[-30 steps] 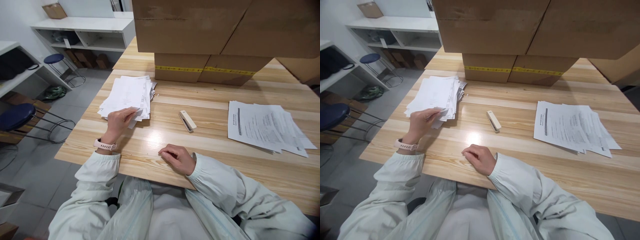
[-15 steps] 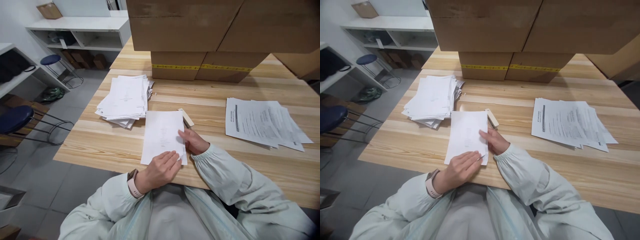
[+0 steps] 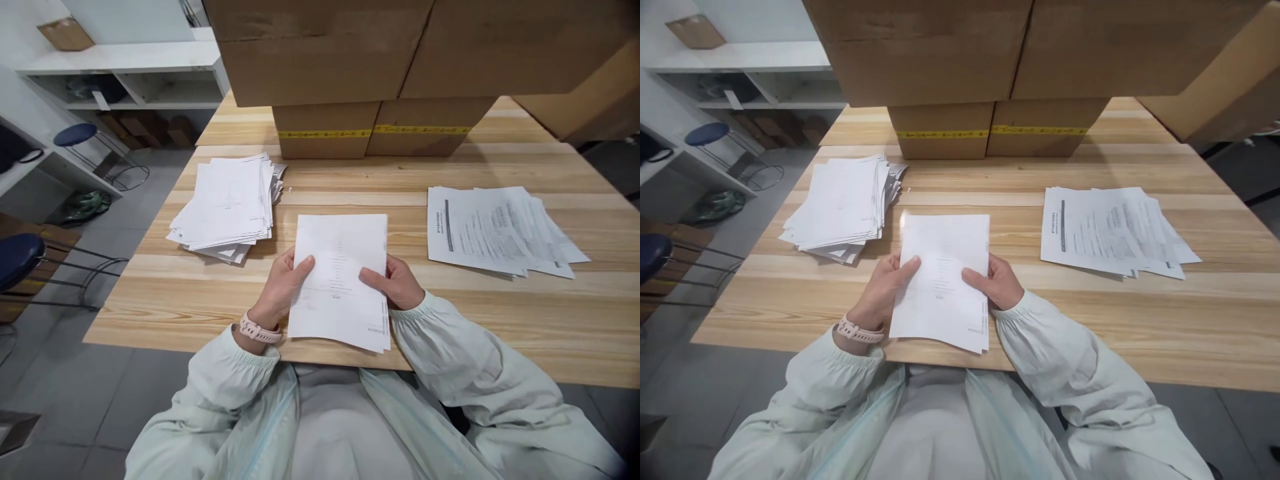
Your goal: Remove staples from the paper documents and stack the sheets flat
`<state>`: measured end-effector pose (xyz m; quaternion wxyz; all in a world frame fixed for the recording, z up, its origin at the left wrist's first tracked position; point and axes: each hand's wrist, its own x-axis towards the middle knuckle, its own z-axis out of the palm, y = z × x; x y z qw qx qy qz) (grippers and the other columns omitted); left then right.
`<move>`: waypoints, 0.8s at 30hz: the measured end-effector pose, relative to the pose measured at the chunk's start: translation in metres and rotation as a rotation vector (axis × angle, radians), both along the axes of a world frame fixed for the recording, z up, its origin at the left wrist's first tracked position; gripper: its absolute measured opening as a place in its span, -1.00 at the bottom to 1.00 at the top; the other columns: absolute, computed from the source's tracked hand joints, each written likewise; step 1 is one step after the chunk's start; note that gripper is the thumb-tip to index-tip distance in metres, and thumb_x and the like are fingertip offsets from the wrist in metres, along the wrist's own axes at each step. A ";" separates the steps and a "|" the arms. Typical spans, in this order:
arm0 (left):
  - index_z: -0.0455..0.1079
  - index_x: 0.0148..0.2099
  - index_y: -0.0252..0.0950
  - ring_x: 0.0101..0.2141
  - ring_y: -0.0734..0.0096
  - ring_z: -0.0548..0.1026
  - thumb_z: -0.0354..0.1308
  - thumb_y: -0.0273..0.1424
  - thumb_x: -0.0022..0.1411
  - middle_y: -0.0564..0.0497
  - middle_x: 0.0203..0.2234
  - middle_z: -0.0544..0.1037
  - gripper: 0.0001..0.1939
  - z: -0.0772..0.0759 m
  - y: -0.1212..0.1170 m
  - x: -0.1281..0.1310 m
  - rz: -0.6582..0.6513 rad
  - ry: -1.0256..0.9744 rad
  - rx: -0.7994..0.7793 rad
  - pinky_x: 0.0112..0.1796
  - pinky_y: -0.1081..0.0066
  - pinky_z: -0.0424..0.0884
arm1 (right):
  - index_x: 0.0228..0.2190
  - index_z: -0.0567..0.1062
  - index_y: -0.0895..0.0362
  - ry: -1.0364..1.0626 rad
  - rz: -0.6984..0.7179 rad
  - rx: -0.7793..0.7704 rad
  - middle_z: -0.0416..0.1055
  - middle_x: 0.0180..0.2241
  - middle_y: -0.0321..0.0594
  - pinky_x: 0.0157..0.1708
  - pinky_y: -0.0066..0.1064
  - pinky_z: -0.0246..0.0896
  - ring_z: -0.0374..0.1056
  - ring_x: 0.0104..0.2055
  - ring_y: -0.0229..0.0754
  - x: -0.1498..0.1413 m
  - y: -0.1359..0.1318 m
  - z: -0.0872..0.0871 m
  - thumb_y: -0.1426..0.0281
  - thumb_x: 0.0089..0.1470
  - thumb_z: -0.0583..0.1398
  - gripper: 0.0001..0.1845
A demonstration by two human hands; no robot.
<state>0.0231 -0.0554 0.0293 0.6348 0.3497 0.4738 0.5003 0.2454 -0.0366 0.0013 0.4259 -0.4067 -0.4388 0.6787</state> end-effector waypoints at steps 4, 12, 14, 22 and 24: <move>0.47 -0.11 -0.34 -0.21 0.09 0.65 0.47 -0.28 -0.04 -0.17 -0.26 0.67 -0.54 -0.003 0.002 -0.007 0.063 -0.119 -0.100 -0.17 0.16 0.60 | 0.06 0.44 0.04 0.136 0.237 -0.014 0.59 -0.14 -0.11 -0.17 -0.25 0.45 0.54 -0.11 -0.03 0.010 0.007 -0.005 0.08 -0.36 0.51 -0.08; 0.46 -0.08 -0.35 -0.12 0.07 0.63 0.48 -0.35 -0.06 -0.18 -0.17 0.66 -0.52 -0.004 0.003 -0.014 0.072 -0.183 -0.169 -0.05 0.14 0.57 | 0.10 0.41 0.05 0.239 0.316 -0.053 0.60 -0.16 -0.13 -0.17 -0.31 0.43 0.55 -0.18 -0.11 0.010 0.007 -0.010 0.15 -0.34 0.52 -0.07; 0.47 -0.08 -0.35 -0.10 0.06 0.62 0.47 -0.35 -0.04 -0.18 -0.16 0.66 -0.53 -0.005 0.003 -0.013 0.077 -0.195 -0.177 -0.01 0.13 0.55 | 0.08 0.44 0.07 0.229 0.293 -0.050 0.61 -0.21 -0.14 -0.22 -0.35 0.43 0.55 -0.22 -0.13 0.007 0.005 -0.008 0.16 -0.29 0.51 -0.14; 0.29 0.27 -0.20 0.21 0.14 0.38 0.23 -0.24 0.27 -0.13 0.22 0.41 -0.45 -0.010 -0.004 0.000 0.226 0.149 0.277 0.23 0.17 0.28 | 0.26 0.19 -0.08 -0.094 -0.281 0.134 0.54 -0.13 -0.18 -0.52 -0.52 0.28 0.32 -0.56 -0.41 -0.003 0.001 -0.004 0.29 -0.30 0.51 0.10; 0.15 0.37 -0.15 0.29 0.18 0.26 0.19 -0.23 0.31 -0.10 0.31 0.29 -0.37 -0.011 -0.005 0.002 0.247 0.299 0.372 0.29 0.20 0.16 | 0.10 0.38 -0.06 -0.138 -0.337 0.188 0.53 -0.18 -0.24 -0.56 -0.52 0.22 0.24 -0.59 -0.44 -0.003 0.001 -0.005 0.29 -0.33 0.52 -0.10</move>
